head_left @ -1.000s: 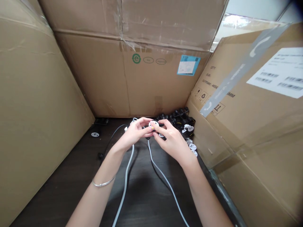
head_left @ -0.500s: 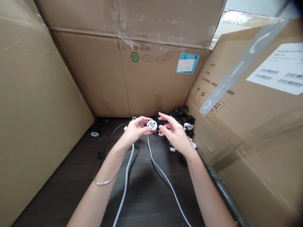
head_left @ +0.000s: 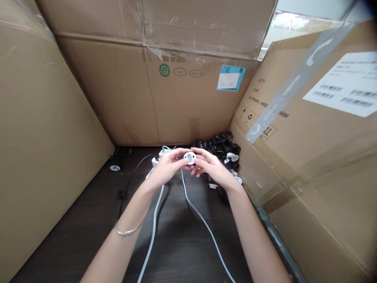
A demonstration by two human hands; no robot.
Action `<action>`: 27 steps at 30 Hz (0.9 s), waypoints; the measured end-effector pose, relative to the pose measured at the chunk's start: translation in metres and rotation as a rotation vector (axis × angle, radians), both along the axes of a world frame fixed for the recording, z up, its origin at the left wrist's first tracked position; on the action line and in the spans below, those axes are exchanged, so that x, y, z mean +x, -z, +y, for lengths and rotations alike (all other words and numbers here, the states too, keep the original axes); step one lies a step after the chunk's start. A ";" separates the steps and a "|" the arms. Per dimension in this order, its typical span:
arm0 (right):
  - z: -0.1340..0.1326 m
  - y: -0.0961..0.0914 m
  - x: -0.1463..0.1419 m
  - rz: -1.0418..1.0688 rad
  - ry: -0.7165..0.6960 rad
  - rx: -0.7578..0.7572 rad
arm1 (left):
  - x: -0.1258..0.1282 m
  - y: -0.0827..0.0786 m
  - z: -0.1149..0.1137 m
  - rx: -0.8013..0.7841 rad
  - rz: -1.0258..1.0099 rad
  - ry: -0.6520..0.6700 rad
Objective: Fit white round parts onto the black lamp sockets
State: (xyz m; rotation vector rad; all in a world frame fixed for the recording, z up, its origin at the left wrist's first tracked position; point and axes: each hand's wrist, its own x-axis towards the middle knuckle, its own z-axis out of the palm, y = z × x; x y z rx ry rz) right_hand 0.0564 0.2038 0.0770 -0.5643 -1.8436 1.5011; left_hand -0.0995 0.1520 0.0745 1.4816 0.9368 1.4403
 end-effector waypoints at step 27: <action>-0.006 0.003 -0.014 0.272 0.142 -0.032 | 0.007 0.005 0.003 0.059 -0.092 0.055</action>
